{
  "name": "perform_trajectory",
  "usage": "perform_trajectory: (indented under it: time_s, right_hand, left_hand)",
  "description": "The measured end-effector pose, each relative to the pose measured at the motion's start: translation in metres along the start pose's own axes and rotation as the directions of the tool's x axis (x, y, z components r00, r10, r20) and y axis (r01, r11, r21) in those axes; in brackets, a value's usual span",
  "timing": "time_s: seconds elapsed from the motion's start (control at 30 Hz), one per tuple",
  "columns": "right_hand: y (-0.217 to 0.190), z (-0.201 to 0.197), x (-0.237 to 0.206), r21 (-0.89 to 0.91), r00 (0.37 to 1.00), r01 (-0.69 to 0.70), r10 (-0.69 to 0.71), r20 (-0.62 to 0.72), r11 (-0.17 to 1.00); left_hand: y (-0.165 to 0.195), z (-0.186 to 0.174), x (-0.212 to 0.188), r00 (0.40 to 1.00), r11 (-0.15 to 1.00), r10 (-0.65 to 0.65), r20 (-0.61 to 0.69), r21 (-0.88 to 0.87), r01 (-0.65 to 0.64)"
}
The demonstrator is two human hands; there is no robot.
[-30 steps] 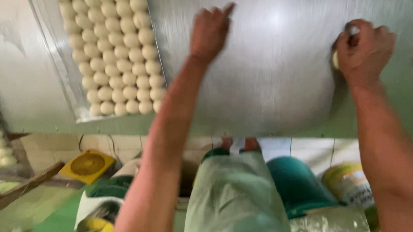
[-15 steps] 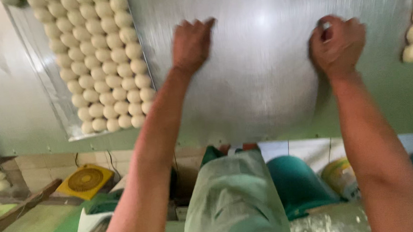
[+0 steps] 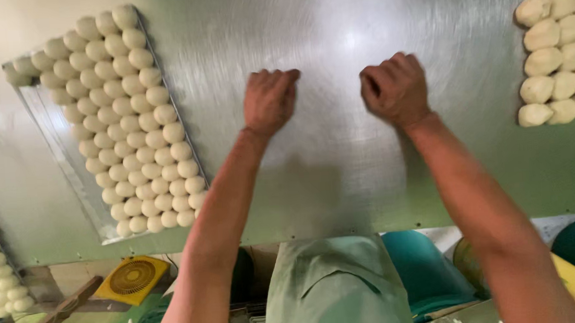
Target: The person takes pieces of dough, rolls each piece between their palms on the metal table to form a smooth round ball, and places the balls in rows on trays. They work through the dough pieces one at a time, filling trays, and at the end carry a tray away from the table.
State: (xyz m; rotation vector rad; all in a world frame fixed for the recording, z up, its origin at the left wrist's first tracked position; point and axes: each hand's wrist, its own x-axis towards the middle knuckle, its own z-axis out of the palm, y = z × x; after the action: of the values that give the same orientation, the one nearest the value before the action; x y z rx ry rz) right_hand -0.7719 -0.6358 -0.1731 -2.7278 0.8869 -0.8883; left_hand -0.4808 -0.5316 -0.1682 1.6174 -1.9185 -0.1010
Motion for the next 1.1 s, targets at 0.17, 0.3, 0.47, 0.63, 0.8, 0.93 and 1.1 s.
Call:
perform_trajectory:
  time_s: [0.17, 0.3, 0.47, 0.63, 0.8, 0.93, 1.1]
  right_hand:
    - [0.047, -0.03, -0.016, -0.067, 0.991, -0.133, 0.132, -0.012, 0.989]
    - [0.006, -0.066, -0.042, -0.065, 0.961, -0.249, 0.255, 0.106, 0.966]
    - [-0.051, -0.067, 0.008, 0.059, 0.671, -0.693, 0.613, 0.416, 0.719]
    - [-0.156, 0.034, 0.135, 0.536, 0.958, -0.286, 0.223, 0.182, 0.794]
    - [-0.329, 0.162, 0.257, 0.656, 0.934, -0.297, 0.07, 0.349, 0.693]
    - [-0.42, 0.246, 0.331, 0.479, 0.919, -0.192, -0.013, 0.393, 0.856]
    - [-0.46, 0.311, 0.374, 0.166, 0.923, 0.092, -0.147, 0.356, 0.982]
  left_hand:
    - [-0.037, -0.042, -0.02, 0.975, 0.96, -0.219, -0.042, 0.172, 0.223]
    - [-0.012, -0.064, -0.058, 0.939, 0.942, -0.298, -0.175, 0.105, 0.318]
    - [0.007, -0.08, -0.076, 0.903, 0.896, -0.429, 0.016, -0.121, 0.427]
    - [-0.057, -0.155, -0.093, 0.785, 0.724, -0.62, -0.005, -0.39, 0.569]
    - [-0.183, -0.281, -0.148, 0.702, 0.719, -0.684, -0.2, -0.35, 0.601]
    - [-0.273, -0.328, -0.188, 0.657, 0.696, -0.718, -0.23, -0.267, 0.667]
    - [-0.352, -0.31, -0.181, 0.74, 0.754, -0.656, -0.152, -0.174, 0.633]
